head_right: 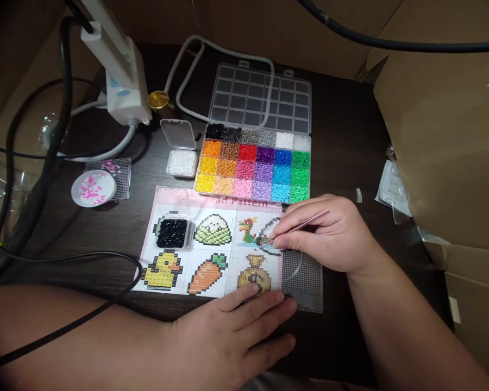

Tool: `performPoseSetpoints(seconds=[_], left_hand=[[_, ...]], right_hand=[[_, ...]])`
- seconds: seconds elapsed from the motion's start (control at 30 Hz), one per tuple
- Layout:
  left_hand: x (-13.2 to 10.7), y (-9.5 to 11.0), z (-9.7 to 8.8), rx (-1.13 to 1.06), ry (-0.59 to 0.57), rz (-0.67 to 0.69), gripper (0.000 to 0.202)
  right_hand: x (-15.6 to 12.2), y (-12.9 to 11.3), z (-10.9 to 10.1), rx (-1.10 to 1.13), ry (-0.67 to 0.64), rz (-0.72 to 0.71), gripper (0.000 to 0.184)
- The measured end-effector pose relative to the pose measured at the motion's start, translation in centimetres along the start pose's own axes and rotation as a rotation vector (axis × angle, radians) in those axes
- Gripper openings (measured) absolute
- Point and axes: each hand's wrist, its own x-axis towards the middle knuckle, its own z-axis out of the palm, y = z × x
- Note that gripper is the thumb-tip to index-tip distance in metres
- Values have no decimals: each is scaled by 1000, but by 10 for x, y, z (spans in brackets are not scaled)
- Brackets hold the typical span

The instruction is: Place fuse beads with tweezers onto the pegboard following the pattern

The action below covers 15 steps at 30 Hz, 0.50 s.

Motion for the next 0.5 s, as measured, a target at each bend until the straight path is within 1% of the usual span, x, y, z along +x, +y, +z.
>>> performPoseSetpoints(seconds=[0.1, 0.17, 0.37, 0.5], left_hand=[[0, 0, -1, 6, 5, 1, 49], [-1, -1, -2, 3, -4, -1, 49], [0, -1, -5, -3, -9, 7, 50], [-1, -1, -6, 7, -17, 0, 49]], right_hand=[[-3, 0, 1, 41, 69, 68, 19], [-6, 0, 2, 76, 91, 103, 18], [-7, 3, 1, 86, 43, 83, 15], [-6, 3, 0, 85, 39, 88, 13]])
